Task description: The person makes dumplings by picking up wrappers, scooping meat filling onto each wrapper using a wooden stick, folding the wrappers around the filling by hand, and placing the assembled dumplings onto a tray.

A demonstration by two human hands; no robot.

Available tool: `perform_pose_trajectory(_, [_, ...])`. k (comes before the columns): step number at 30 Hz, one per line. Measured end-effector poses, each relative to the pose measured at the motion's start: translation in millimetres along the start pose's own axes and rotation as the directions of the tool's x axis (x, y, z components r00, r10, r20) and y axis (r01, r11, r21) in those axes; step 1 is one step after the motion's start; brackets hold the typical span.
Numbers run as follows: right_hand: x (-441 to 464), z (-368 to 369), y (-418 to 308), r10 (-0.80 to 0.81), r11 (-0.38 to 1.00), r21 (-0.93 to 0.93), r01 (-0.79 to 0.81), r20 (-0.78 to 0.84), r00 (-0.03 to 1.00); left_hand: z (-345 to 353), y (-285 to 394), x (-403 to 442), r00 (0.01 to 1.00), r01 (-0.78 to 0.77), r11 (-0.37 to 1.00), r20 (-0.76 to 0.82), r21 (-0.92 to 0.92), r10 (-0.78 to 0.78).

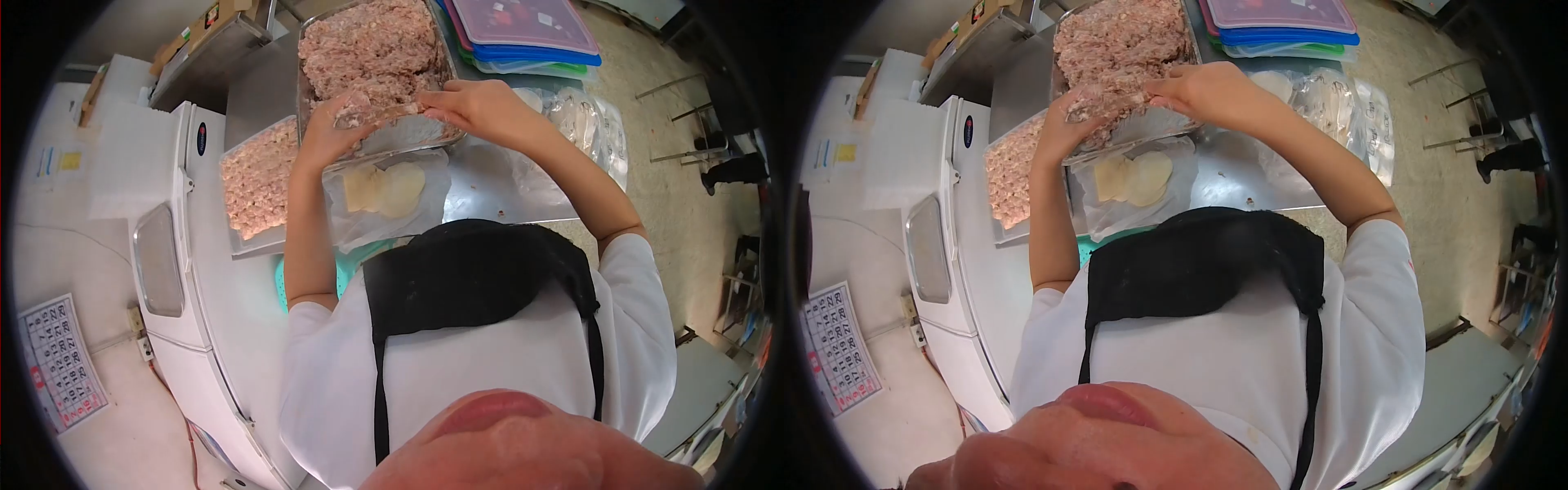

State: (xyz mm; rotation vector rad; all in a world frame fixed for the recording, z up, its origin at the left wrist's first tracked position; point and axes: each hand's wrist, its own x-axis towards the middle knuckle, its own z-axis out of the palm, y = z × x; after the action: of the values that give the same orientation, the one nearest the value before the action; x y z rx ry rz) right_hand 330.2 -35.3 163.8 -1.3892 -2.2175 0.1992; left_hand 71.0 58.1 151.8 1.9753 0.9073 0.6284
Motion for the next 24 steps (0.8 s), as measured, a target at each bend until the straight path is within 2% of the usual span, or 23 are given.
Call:
perform_pose_trajectory(2, [-2,-3,-4,0.002,1.000,-0.024,-0.002,-0.012,1.000,0,22,-9,0.991,0.133,0.990,-0.007,0.036,-0.133])
perform_pose_trajectory(4, [-1,-23,-9,0.021,0.999,-0.049,-0.022,-0.020,1.000,-3,15,-16,0.995,0.079,0.995,-0.054,-0.059,-0.082])
perform_pose_trajectory(5, [0,-23,-15,0.008,1.000,0.023,-0.007,-0.021,1.000,-6,12,-19,0.995,0.052,0.993,-0.074,-0.105,-0.060])
perform_pose_trajectory(7, [-2,-19,-31,-0.013,0.985,0.170,0.016,-0.019,1.000,-11,13,-27,0.980,-0.138,0.990,-0.146,-0.025,0.132])
perform_pose_trajectory(8, [-3,-8,-42,0.013,0.987,0.162,-0.015,0.013,1.000,-14,12,-33,0.958,-0.226,0.974,-0.179,0.015,0.225])
perform_pose_trajectory(10, [1,19,-66,0.055,0.988,0.142,-0.066,0.079,0.995,-31,-9,-41,0.945,-0.281,0.949,-0.134,0.140,0.300])
perform_pose_trajectory(11, [5,23,-77,0.147,0.969,0.173,-0.179,0.180,0.973,-42,-19,-46,0.936,-0.307,0.930,-0.109,0.204,0.333])
perform_pose_trajectory(14, [6,43,-77,0.034,0.973,0.223,-0.052,0.081,0.996,-72,-40,-75,0.992,0.012,1.000,-0.124,0.022,-0.009])
perform_pose_trajectory(17, [-2,66,-81,0.171,0.865,0.468,-0.182,0.067,0.983,-109,-26,-116,0.980,0.150,0.989,-0.137,0.015,-0.147])
perform_pose_trajectory(20, [-8,79,-102,0.300,0.765,0.565,-0.309,0.113,0.947,-148,-94,-151,0.975,0.114,0.992,-0.199,0.055,-0.101])
perform_pose_trajectory(23, [-14,92,-120,0.333,0.712,0.614,-0.340,0.131,0.934,-164,-153,-188,0.974,0.055,0.877,-0.220,0.477,0.059])
perform_pose_trajectory(24, [-17,97,-126,0.342,0.708,0.617,-0.344,0.126,0.931,-166,-158,-196,0.973,0.158,0.880,-0.224,0.449,-0.060])
